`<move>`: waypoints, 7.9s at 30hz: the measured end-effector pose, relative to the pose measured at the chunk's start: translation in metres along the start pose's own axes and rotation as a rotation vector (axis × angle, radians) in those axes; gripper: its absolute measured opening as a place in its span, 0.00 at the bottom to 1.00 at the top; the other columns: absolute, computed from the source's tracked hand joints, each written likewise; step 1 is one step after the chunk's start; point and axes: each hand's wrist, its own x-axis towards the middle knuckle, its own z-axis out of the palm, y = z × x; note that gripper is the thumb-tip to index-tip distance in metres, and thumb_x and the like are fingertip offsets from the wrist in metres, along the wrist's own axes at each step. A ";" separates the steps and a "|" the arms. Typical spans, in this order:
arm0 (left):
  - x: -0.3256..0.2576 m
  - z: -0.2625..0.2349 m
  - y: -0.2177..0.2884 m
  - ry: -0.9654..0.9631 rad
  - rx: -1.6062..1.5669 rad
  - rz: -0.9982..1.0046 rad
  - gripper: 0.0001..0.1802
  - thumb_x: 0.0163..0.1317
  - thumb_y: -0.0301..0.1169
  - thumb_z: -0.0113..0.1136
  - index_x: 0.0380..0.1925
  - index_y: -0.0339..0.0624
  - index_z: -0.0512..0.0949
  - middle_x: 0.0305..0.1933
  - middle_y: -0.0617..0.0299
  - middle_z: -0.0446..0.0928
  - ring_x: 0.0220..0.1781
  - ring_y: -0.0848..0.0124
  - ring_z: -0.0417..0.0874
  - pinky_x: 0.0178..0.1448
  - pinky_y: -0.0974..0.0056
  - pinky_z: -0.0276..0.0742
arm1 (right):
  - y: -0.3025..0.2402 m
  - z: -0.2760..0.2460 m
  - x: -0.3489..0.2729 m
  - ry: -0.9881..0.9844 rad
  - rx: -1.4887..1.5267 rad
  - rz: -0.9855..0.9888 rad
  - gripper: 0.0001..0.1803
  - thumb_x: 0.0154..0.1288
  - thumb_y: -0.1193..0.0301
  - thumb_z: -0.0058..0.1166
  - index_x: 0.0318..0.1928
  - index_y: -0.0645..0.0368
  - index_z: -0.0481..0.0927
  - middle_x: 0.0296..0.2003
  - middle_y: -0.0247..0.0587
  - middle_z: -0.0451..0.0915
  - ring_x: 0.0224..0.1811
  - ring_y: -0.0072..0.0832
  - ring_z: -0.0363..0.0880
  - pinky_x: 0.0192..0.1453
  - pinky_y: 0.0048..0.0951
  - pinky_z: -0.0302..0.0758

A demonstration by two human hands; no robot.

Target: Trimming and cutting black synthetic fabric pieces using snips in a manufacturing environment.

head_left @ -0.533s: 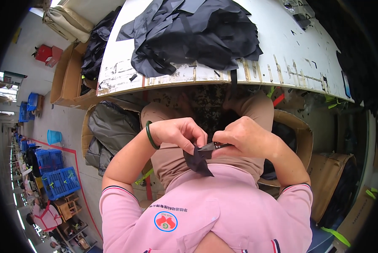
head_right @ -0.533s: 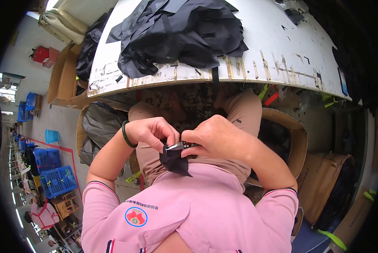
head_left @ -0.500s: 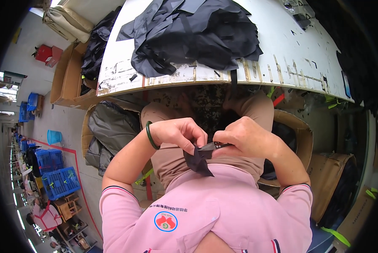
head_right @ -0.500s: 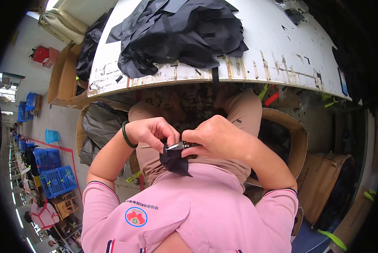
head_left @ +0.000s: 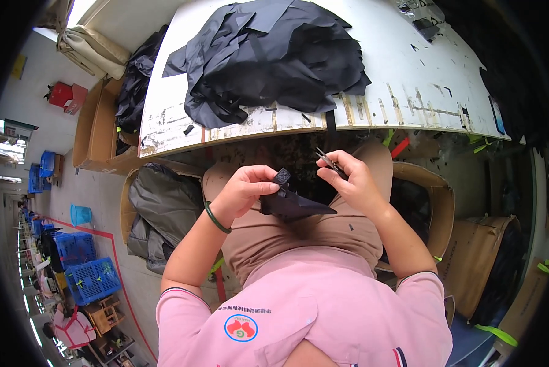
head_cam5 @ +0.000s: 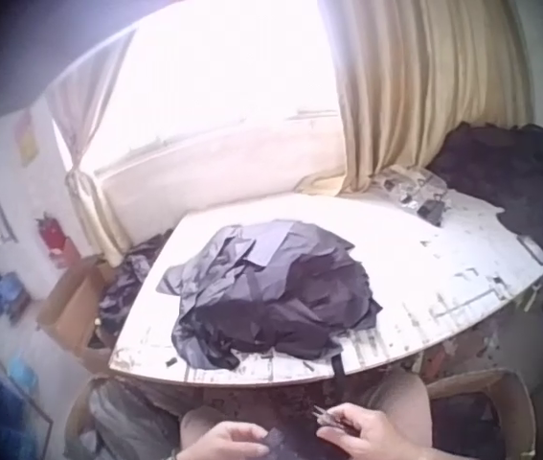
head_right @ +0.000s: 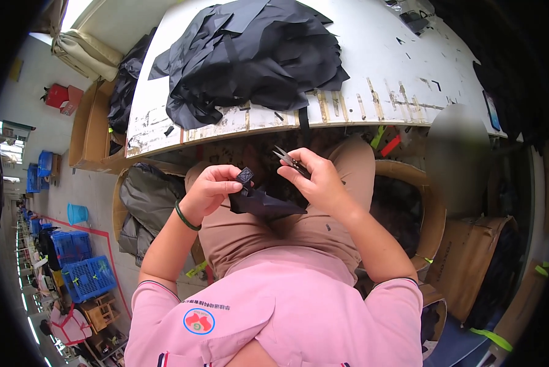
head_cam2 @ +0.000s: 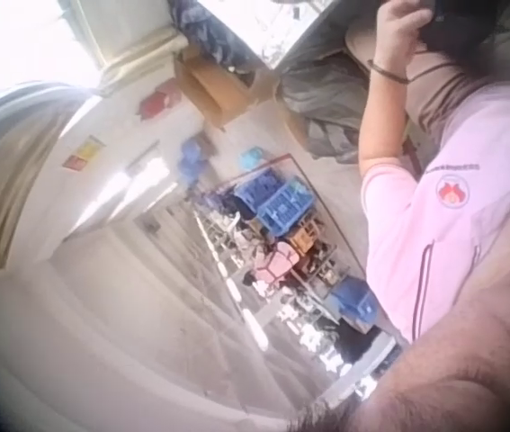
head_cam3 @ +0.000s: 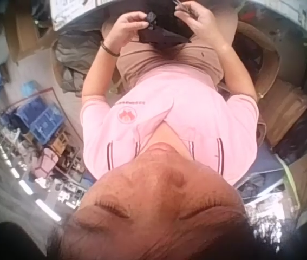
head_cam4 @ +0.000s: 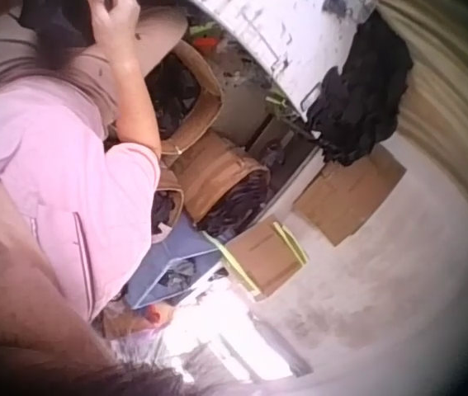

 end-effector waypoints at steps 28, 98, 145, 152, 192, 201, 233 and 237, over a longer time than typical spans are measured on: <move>0.121 -0.217 0.140 1.168 1.306 0.236 0.10 0.55 0.33 0.61 0.36 0.43 0.83 0.39 0.50 0.82 0.42 0.55 0.83 0.51 0.56 0.76 | 0.273 -0.177 -0.391 0.693 -0.933 1.089 0.15 0.61 0.65 0.58 0.39 0.67 0.79 0.34 0.58 0.80 0.43 0.54 0.78 0.49 0.46 0.72; 0.021 0.031 -0.032 0.452 -0.086 0.754 0.06 0.64 0.23 0.58 0.36 0.41 0.71 0.34 0.65 0.78 0.33 0.80 0.77 0.39 0.75 0.75 | -0.002 0.054 -0.034 0.165 -0.196 -0.589 0.32 0.49 0.70 0.71 0.54 0.60 0.71 0.42 0.47 0.81 0.37 0.34 0.84 0.37 0.31 0.83; 0.024 0.031 -0.026 0.231 -0.153 0.357 0.18 0.60 0.20 0.59 0.47 0.44 0.66 0.41 0.65 0.78 0.40 0.80 0.78 0.40 0.78 0.71 | -0.016 -0.028 -0.001 0.147 0.092 -0.206 0.16 0.57 0.76 0.65 0.45 0.59 0.76 0.33 0.23 0.74 0.33 0.11 0.64 0.37 0.14 0.63; 0.010 0.048 0.004 0.259 0.083 0.605 0.29 0.56 0.13 0.55 0.57 0.42 0.61 0.46 0.57 0.76 0.44 0.75 0.77 0.53 0.70 0.72 | 0.000 -0.034 0.001 0.291 -0.087 -0.180 0.14 0.58 0.75 0.64 0.44 0.60 0.77 0.30 0.27 0.76 0.30 0.15 0.69 0.36 0.17 0.67; -0.004 0.075 -0.008 0.125 0.142 0.471 0.09 0.62 0.21 0.57 0.43 0.35 0.76 0.44 0.64 0.75 0.44 0.79 0.75 0.50 0.73 0.71 | -0.027 0.012 -0.006 -0.024 0.217 -0.112 0.08 0.61 0.73 0.60 0.33 0.60 0.73 0.26 0.22 0.69 0.27 0.09 0.62 0.29 0.15 0.59; -0.009 0.069 -0.001 0.120 0.548 0.538 0.09 0.55 0.19 0.63 0.38 0.34 0.79 0.47 0.61 0.71 0.46 0.77 0.74 0.50 0.73 0.70 | -0.034 0.013 -0.006 -0.038 0.193 -0.046 0.09 0.59 0.72 0.61 0.32 0.61 0.74 0.24 0.24 0.69 0.26 0.10 0.62 0.28 0.17 0.60; -0.002 0.059 -0.021 0.391 0.437 1.003 0.08 0.56 0.13 0.60 0.35 0.33 0.76 0.45 0.57 0.75 0.46 0.72 0.78 0.49 0.71 0.73 | -0.035 0.036 -0.027 -0.388 0.762 0.301 0.14 0.70 0.61 0.53 0.31 0.56 0.71 0.16 0.23 0.66 0.15 0.09 0.60 0.17 0.15 0.55; -0.004 0.056 -0.025 0.370 0.461 0.998 0.09 0.56 0.12 0.59 0.35 0.33 0.76 0.46 0.56 0.75 0.46 0.72 0.78 0.49 0.71 0.74 | -0.037 0.041 -0.025 -0.313 0.658 0.202 0.14 0.68 0.62 0.55 0.31 0.57 0.72 0.18 0.23 0.68 0.16 0.11 0.62 0.18 0.18 0.57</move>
